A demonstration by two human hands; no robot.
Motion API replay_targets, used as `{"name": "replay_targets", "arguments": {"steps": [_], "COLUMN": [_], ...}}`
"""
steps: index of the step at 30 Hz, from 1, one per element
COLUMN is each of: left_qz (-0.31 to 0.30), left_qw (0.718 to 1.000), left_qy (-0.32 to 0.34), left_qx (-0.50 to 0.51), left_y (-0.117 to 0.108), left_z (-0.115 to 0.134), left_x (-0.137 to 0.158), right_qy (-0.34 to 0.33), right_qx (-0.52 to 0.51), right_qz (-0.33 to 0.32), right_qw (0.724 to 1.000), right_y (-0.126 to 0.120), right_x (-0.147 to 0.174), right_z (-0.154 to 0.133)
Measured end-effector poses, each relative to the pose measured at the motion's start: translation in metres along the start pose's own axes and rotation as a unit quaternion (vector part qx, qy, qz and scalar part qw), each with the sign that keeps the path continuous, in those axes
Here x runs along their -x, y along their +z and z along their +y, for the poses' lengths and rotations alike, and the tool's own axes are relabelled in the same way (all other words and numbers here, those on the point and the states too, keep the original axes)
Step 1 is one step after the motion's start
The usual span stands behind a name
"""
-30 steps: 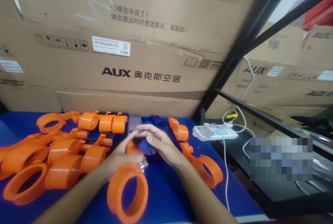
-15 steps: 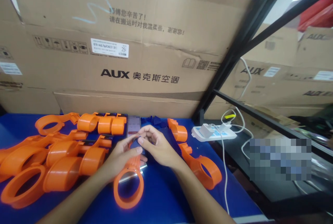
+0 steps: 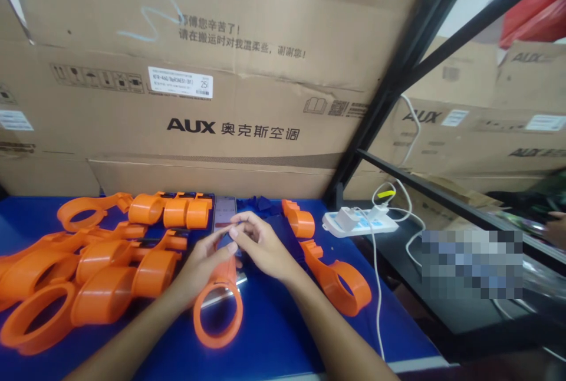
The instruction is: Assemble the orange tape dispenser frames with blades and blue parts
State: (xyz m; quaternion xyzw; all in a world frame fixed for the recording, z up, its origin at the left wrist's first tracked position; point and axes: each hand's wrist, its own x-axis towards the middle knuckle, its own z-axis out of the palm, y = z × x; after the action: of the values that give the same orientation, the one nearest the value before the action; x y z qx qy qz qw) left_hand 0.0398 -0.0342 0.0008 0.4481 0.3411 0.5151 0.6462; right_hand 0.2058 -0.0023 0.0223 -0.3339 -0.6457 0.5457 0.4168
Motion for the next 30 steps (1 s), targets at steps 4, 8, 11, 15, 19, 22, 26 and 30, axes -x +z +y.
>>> {"name": "replay_targets", "arguments": {"steps": [4,8,11,15,19,22,26,30], "left_qz": [0.019,0.024,0.029,0.08,0.114,0.096,0.087,0.096], "left_qw": [1.0,1.0,1.0,0.994,0.985,0.981,0.979,0.981], "left_qy": [-0.01,0.008,0.007,-0.022,-0.046,-0.102,-0.108,-0.084], "left_qx": [0.001,-0.002,0.009,0.066,0.124,0.135,0.152,0.147], "left_y": [-0.005,-0.008,-0.008,-0.008,-0.009,-0.009,-0.007,-0.006], "left_z": [-0.006,-0.009,-0.008,-0.008,-0.007,-0.004,-0.002,-0.003], "left_x": [-0.008,-0.011,-0.009,-0.008,-0.011,-0.011,-0.009,-0.009], "right_qy": [-0.019,-0.025,-0.042,-0.109,-0.065,-0.02,0.031,0.068], "right_qx": [0.019,0.044,0.076,0.259,0.563,0.657,0.701,0.719], "right_qz": [0.012,0.023,0.042,0.174,0.214,0.166,0.112,0.092], "right_qw": [1.0,0.998,0.995,0.944,0.796,0.735,0.704,0.686], "right_y": [-0.006,-0.005,-0.006,-0.023,-0.042,-0.044,-0.036,-0.032], "right_x": [0.0,0.0,-0.001,-0.003,-0.004,-0.003,-0.003,-0.004], "right_z": [0.001,0.004,0.001,-0.003,0.0,0.007,0.013,0.016]}}
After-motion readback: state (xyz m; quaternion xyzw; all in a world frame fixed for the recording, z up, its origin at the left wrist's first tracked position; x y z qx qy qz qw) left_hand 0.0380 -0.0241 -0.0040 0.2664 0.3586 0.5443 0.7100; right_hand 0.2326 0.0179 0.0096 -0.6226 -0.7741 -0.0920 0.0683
